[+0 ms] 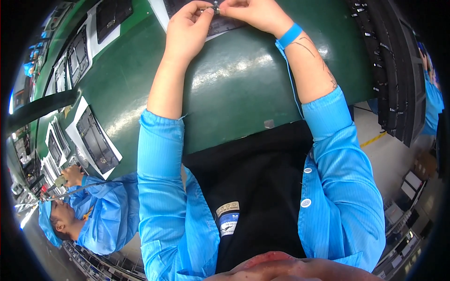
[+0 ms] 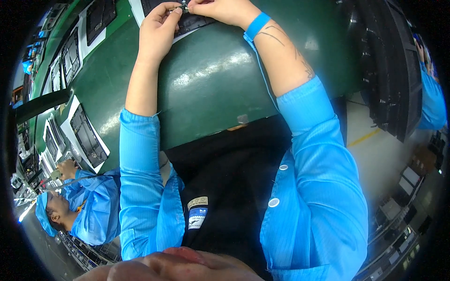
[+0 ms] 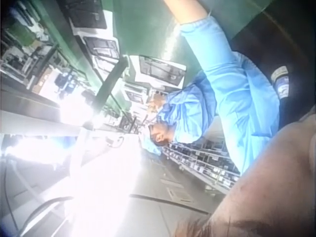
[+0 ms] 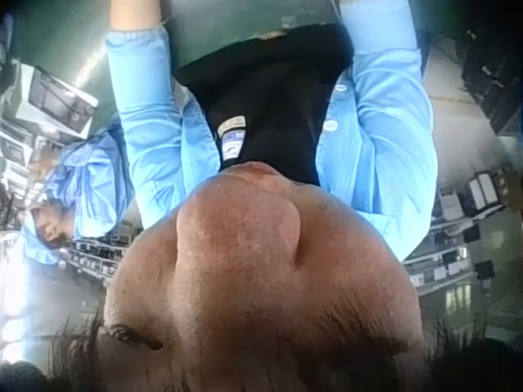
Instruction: The person assembles small electronic components and plastic casings by hand on a factory production line.
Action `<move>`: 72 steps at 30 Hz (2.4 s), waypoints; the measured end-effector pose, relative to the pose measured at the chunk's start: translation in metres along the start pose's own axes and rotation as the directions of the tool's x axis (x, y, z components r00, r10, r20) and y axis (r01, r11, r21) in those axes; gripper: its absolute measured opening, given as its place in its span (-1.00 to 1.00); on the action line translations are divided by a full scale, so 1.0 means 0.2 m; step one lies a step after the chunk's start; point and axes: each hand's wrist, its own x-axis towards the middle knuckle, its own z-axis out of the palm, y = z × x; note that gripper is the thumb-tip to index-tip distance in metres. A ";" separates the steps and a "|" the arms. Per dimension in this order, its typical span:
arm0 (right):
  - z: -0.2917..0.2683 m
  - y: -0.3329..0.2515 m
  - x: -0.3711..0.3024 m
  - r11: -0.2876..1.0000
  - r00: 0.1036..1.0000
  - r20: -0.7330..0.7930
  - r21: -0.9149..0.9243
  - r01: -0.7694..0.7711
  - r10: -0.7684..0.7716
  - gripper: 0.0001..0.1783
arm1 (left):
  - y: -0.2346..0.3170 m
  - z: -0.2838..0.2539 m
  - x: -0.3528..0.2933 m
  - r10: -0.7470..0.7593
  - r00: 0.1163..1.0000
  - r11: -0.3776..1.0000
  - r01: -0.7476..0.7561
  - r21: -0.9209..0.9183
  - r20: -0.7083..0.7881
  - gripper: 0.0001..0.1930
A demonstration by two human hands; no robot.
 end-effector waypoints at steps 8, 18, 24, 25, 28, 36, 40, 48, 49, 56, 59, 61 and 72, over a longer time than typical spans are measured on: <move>-0.02 -0.02 -0.02 1.000 0.999 0.037 -0.011 0.012 -0.011 -0.82 | 0.00 0.02 0.00 0.064 0.998 0.997 -0.063 0.037 -0.026 -0.89; -0.02 0.00 -0.01 0.995 0.996 0.041 -0.065 0.078 -0.075 -0.84 | 0.00 0.02 0.00 0.042 0.999 0.998 -0.042 -0.037 -0.003 -0.90; -0.02 -0.01 -0.01 0.994 0.997 0.044 -0.081 0.072 -0.069 -0.87 | -0.10 0.00 0.03 0.099 0.995 0.993 -0.098 0.066 -0.013 -0.79; -0.02 -0.02 -0.01 0.995 0.997 0.050 -0.073 0.061 -0.058 -0.87 | -0.10 0.00 0.03 0.101 0.995 0.993 -0.100 0.069 -0.011 -0.79; -0.03 -0.03 -0.02 0.998 0.998 0.058 -0.059 0.037 -0.034 -0.87 | -0.10 0.01 0.02 0.092 0.996 0.995 -0.091 0.044 -0.011 -0.81; -0.02 -0.07 -0.03 0.995 0.998 0.054 -0.100 0.020 -0.014 -0.86 | -0.09 -0.02 0.02 0.050 0.999 0.999 -0.050 0.009 0.001 -0.83; -0.03 -0.04 -0.03 0.995 0.998 0.054 -0.095 0.033 -0.028 -0.85 | -0.10 0.00 0.02 0.072 0.997 0.997 -0.072 -0.021 0.004 -0.82; -0.04 -0.03 -0.03 0.971 0.995 0.030 -0.214 0.103 -0.098 -0.76 | -0.09 -0.01 0.02 0.032 0.997 0.997 -0.036 0.062 0.075 -0.81; -0.05 -0.03 -0.02 0.972 0.995 0.028 -0.213 0.099 -0.095 -0.76 | -0.09 -0.01 0.02 0.030 0.996 0.998 -0.035 0.061 0.078 -0.81; -0.08 -0.02 -0.03 0.990 0.984 0.142 -0.069 0.122 -0.111 -0.80 | -0.08 -0.05 0.03 0.009 0.984 0.999 0.000 -0.050 0.175 -0.82; -0.09 -0.01 -0.02 0.995 0.979 0.184 -0.033 0.097 -0.090 -0.81 | -0.10 -0.05 0.04 0.008 0.978 0.997 0.008 -0.078 0.206 -0.82; -0.09 -0.03 -0.03 0.992 0.977 0.185 -0.053 0.114 -0.102 -0.81 | -0.10 -0.06 0.03 0.011 0.978 0.998 0.003 -0.067 0.207 -0.82; -0.09 -0.02 -0.02 0.994 0.991 0.107 -0.071 0.087 -0.079 -0.77 | -0.10 -0.03 0.03 0.014 0.989 0.996 0.000 -0.092 0.149 -0.82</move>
